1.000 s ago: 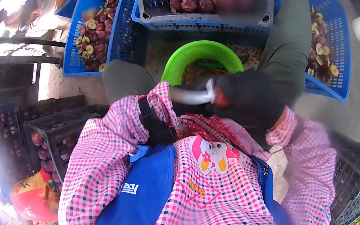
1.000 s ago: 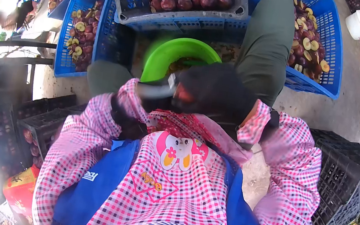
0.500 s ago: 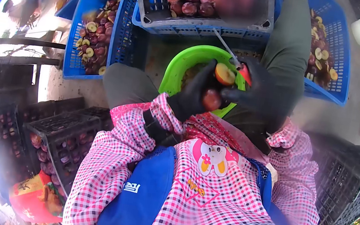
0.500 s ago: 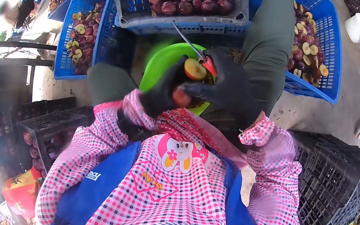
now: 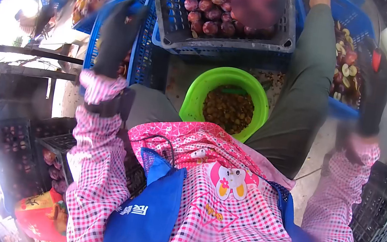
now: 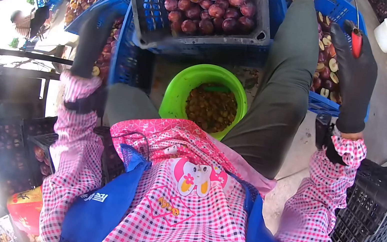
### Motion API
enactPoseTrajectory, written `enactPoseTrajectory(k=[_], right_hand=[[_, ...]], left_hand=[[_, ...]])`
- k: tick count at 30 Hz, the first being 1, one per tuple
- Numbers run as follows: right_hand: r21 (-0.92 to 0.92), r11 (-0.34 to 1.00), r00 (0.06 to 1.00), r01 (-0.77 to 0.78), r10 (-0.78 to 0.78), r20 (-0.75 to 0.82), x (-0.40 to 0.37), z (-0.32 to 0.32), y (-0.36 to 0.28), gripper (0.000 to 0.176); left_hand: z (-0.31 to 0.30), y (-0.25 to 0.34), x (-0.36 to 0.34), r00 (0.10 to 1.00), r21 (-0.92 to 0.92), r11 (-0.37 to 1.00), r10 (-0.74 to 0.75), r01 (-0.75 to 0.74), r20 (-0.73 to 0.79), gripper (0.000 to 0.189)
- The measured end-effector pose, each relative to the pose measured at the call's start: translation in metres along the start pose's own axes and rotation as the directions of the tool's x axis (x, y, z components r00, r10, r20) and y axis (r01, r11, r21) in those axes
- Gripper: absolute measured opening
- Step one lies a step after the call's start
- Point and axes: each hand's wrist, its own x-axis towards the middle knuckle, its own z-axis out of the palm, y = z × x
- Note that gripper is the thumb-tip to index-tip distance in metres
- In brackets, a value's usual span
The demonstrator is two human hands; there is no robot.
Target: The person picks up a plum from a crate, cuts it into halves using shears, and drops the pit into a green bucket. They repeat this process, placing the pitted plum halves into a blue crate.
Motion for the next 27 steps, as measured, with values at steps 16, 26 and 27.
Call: enactPoseTrajectory(k=[16, 26, 27], right_hand=[[0.123, 0.967, 0.964, -0.223, 0.2, 0.178, -0.044, 0.045, -0.063, 0.025], [0.491, 0.323, 0.586, -0.809, 0.378, 0.717, -0.087, 0.082, -0.114, 0.028], [0.48, 0.32, 0.575, -0.817, 0.381, 0.724, -0.102, 0.094, -0.111, 0.028]], left_hand=[[0.226, 0.018, 0.074, 0.362, 0.067, 0.98, 0.006, -0.189, 0.932, 0.053], [0.098, 0.126, -0.078, 0.761, -0.776, -0.02, 0.215, 0.63, 0.612, 0.04], [0.114, 0.118, -0.103, 0.788, -0.805, -0.109, 0.318, 0.583, 0.528, 0.037]])
